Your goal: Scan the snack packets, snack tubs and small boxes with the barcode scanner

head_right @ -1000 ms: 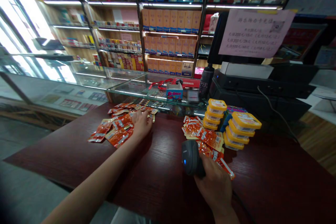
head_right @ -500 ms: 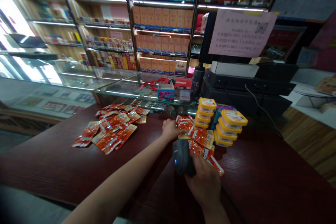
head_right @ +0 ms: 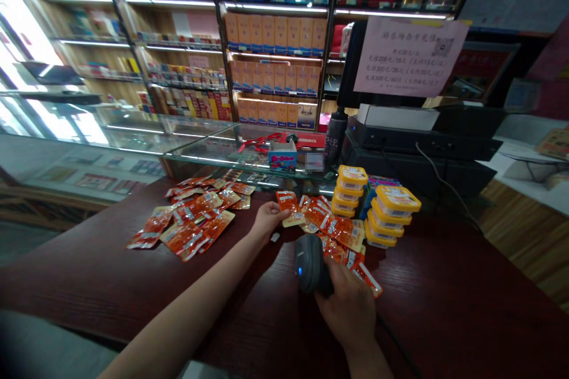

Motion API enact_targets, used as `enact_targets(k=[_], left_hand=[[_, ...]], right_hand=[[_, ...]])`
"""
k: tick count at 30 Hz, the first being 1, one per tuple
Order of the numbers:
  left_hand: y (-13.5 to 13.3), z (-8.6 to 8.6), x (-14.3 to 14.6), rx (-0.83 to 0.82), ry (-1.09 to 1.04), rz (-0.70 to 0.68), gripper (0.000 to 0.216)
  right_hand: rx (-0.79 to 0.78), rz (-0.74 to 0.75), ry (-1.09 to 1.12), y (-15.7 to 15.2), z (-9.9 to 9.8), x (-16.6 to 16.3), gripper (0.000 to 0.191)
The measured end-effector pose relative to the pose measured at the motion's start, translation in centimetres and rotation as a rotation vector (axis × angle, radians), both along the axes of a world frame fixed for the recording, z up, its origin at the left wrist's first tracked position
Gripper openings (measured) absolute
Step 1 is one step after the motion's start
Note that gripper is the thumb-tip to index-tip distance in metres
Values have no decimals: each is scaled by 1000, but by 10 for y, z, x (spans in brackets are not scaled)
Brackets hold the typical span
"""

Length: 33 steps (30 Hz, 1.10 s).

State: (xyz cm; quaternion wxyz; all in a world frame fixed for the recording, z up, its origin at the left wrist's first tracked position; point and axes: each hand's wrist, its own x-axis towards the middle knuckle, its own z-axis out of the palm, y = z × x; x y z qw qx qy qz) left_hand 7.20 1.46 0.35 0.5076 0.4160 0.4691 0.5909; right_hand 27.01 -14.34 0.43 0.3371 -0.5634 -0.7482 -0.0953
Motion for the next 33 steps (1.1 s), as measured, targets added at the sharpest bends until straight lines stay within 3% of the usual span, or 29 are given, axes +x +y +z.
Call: enact_targets(k=[6, 8, 11, 13, 16, 27, 30, 33], left_hand=[[-19, -10, -22, 189, -196, 37, 42], [-19, -10, -23, 209, -246, 9, 42], [-18, -10, -24, 244, -304, -32, 46], [-17, -10, -25, 263, -329, -43, 50], [-17, -10, -26, 268, -350, -55, 51], [-21, -7, -23, 262, -328, -79, 47], [-21, -6, -23, 255, -343, -79, 48], [-22, -6, -23, 229, -342, -51, 46]], right_hand=[[-157, -45, 69, -1, 10, -6, 36], [-253, -40, 178, 1, 18, -6, 41], [-372, 84, 436, 7, 26, -6, 41], [-400, 157, 575, 9, 30, -8, 41], [-388, 149, 662, 7, 35, -14, 42], [-404, 111, 539, -1, 49, -23, 36], [-435, 131, 459, 1, 46, -20, 36], [-385, 58, 271, 2, 36, -15, 39]])
